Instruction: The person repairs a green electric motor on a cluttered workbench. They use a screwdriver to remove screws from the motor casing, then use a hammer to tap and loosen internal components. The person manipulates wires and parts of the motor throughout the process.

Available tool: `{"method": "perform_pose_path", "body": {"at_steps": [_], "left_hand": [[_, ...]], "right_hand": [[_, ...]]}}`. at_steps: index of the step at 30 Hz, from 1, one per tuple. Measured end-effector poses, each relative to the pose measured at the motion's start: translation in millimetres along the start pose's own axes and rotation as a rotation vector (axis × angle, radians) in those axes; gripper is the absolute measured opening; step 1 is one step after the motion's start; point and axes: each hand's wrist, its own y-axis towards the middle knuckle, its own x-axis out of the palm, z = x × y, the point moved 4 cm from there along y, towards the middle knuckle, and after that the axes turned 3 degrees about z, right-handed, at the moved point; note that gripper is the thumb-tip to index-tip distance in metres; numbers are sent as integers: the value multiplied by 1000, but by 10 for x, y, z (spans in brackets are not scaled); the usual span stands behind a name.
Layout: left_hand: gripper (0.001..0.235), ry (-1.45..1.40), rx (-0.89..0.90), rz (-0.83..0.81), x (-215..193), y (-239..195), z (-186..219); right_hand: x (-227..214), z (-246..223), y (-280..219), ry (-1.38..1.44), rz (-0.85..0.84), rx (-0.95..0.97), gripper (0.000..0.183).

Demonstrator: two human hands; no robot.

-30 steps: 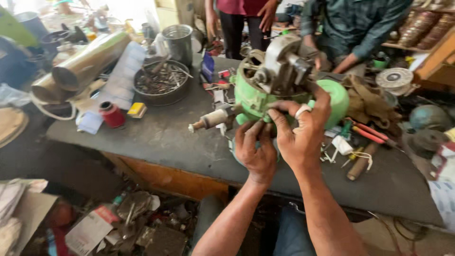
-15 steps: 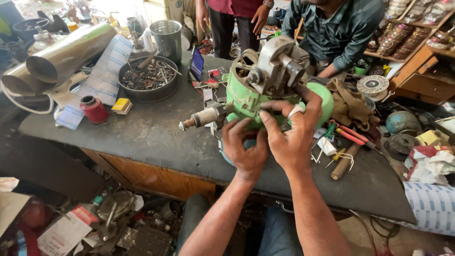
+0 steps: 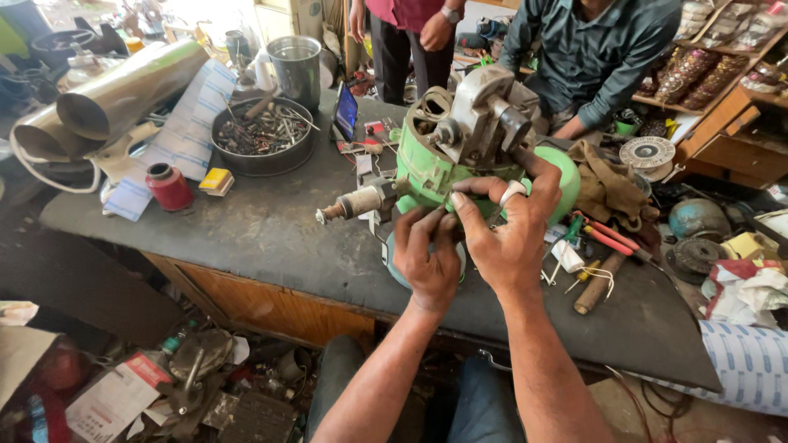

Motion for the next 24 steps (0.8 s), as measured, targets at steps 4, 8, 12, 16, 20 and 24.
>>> {"method": "perform_pose_path", "body": {"at_steps": [4, 8, 12, 16, 20, 24], "left_hand": [[28, -134, -149, -67, -7, 8, -79], [16, -33, -66, -45, 11, -65, -87], [21, -117, -199, -40, 28, -91, -167], [22, -95, -122, -25, 27, -66, -109], [22, -83, -102, -15, 17, -51, -116], [20, -6, -15, -20, 12, -75, -112]], "right_hand": [[26, -23, 15, 63, -6, 24, 12], [7, 11, 2, 59, -5, 46, 14], [28, -10, -8, -42, 17, 5, 16], [30, -17, 15, -37, 9, 23, 16], [30, -15, 22, -28, 5, 16, 16], [46, 11, 1, -20, 0, 26, 16]]}}
